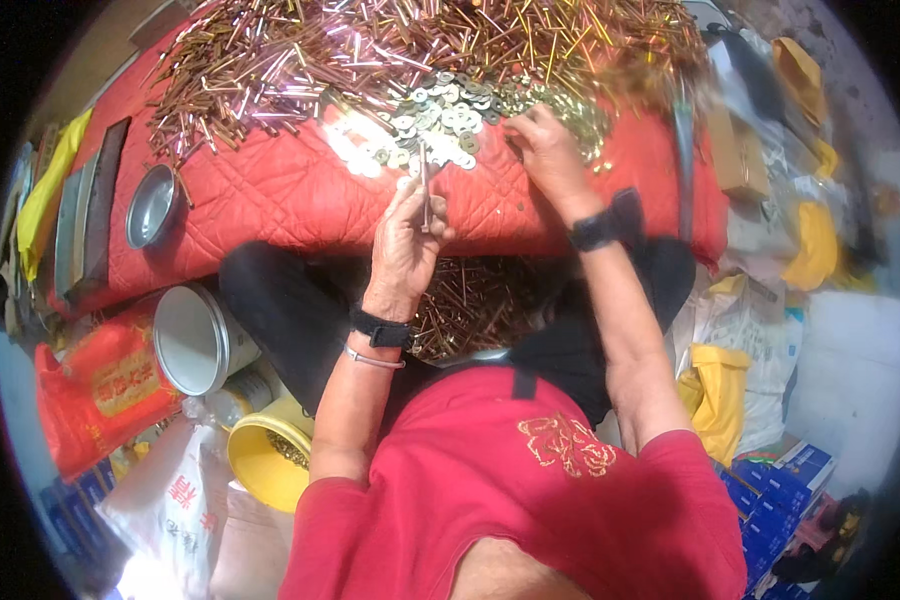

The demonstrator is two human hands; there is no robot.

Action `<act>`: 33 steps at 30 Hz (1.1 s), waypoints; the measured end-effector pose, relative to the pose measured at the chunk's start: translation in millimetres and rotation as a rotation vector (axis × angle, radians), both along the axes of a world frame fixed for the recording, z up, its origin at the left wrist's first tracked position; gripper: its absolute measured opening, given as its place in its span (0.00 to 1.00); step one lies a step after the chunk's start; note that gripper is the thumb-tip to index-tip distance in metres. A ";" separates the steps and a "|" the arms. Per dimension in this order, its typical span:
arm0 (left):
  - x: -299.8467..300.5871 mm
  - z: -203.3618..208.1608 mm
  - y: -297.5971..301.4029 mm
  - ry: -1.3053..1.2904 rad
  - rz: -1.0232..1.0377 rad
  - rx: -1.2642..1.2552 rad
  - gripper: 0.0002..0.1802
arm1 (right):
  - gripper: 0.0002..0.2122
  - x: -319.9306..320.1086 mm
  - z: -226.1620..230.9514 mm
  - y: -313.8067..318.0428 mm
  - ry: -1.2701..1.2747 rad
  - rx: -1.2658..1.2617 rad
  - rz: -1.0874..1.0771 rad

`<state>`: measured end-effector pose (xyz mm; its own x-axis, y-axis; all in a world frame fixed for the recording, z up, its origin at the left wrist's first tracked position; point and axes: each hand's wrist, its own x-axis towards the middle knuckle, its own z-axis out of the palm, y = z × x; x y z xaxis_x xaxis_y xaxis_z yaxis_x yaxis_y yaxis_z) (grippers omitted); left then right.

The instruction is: The recorder is assembling small metal tubes and washers on a padded workspace.

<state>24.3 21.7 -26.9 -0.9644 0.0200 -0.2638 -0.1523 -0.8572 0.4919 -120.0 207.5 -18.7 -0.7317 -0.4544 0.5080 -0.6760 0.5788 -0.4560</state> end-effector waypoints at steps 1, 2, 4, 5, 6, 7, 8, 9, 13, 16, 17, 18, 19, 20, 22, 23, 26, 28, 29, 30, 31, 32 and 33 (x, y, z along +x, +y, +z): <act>-1.3 4.1 -0.4 0.022 -0.062 0.024 0.20 | 0.04 -9.6 -9.0 4.5 -0.012 0.039 0.013; -2.6 8.7 7.3 -0.061 -0.051 -0.033 0.19 | 0.04 -18.6 -17.7 9.5 -0.024 0.078 0.023; -0.3 7.1 7.6 -0.120 -0.028 -0.188 0.17 | 0.02 -5.9 2.1 0.0 0.001 0.211 0.011; 2.5 5.3 5.7 -0.153 -0.011 -0.265 0.16 | 0.03 0.5 5.3 -7.3 -0.025 0.137 0.042; 2.8 6.2 8.6 -0.143 -0.014 -0.310 0.15 | 0.03 4.3 10.2 -6.9 -0.044 0.066 0.054; 3.9 7.7 10.2 -0.129 -0.028 -0.341 0.14 | 0.03 9.3 14.5 -5.6 -0.063 -0.005 0.066; 5.3 10.1 11.9 -0.115 -0.042 -0.371 0.14 | 0.05 17.7 18.1 -3.0 -0.099 -0.046 0.084; 6.0 12.9 15.0 -0.098 -0.060 -0.399 0.13 | 0.06 30.0 23.5 -0.7 -0.248 -0.168 0.098; 8.8 19.2 23.6 -0.067 -0.107 -0.459 0.10 | 0.05 71.3 30.6 4.1 -0.780 -0.609 0.163; 12.0 22.7 30.4 -0.049 -0.144 -0.494 0.09 | 0.04 83.4 24.3 7.6 -0.752 -0.743 0.178; 13.0 23.5 32.2 -0.047 -0.156 -0.502 0.09 | 0.04 84.8 22.0 10.3 -0.760 -0.762 0.190; 14.3 24.2 33.0 -0.046 -0.166 -0.511 0.09 | 0.04 85.9 21.1 11.5 -0.770 -0.781 0.206; 15.3 25.8 33.4 -0.050 -0.178 -0.527 0.09 | 0.04 86.8 20.8 12.9 -0.780 -0.800 0.222; 15.9 28.5 33.4 -0.054 -0.190 -0.543 0.09 | 0.04 86.2 21.3 15.0 -0.765 -0.769 0.243; 16.7 31.9 31.1 -0.055 -0.257 -0.533 0.10 | 0.04 84.7 22.7 20.4 -0.737 -0.706 0.283; 15.8 33.0 25.5 -0.051 -0.311 -0.508 0.10 | 0.04 84.6 23.6 22.5 -0.671 -0.658 0.302; 15.4 33.8 12.2 -0.036 -0.393 -0.488 0.12 | 0.03 88.3 43.2 22.2 -0.570 -0.469 0.299; 14.9 39.3 12.3 -0.051 -0.406 -0.570 0.12 | 0.03 92.9 55.2 23.7 -0.622 -0.288 0.200; 15.4 39.8 12.4 -0.037 -0.389 -0.614 0.12 | 0.03 91.9 55.7 24.1 -0.555 -0.226 0.232; 16.3 40.7 13.1 -0.021 -0.374 -0.657 0.12 | 0.04 91.0 56.7 25.2 -0.487 -0.163 0.262; 17.1 41.3 13.7 -0.005 -0.358 -0.699 0.12 | 0.04 89.9 57.4 26.2 -0.419 -0.100 0.291; 18.1 39.5 15.1 0.008 -0.344 -0.743 0.12 | 0.04 88.3 55.0 27.7 -0.396 -0.062 0.301; 19.9 37.0 16.6 0.018 -0.327 -0.787 0.11 | 0.04 87.3 52.2 27.2 -0.375 -0.024 0.313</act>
<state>44.1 38.3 10.1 -0.9463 0.1151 -0.3021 -0.3189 -0.1789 0.9308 -32.7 234.7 33.5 -0.6964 -0.6731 0.2489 -0.6026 0.3602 -0.7121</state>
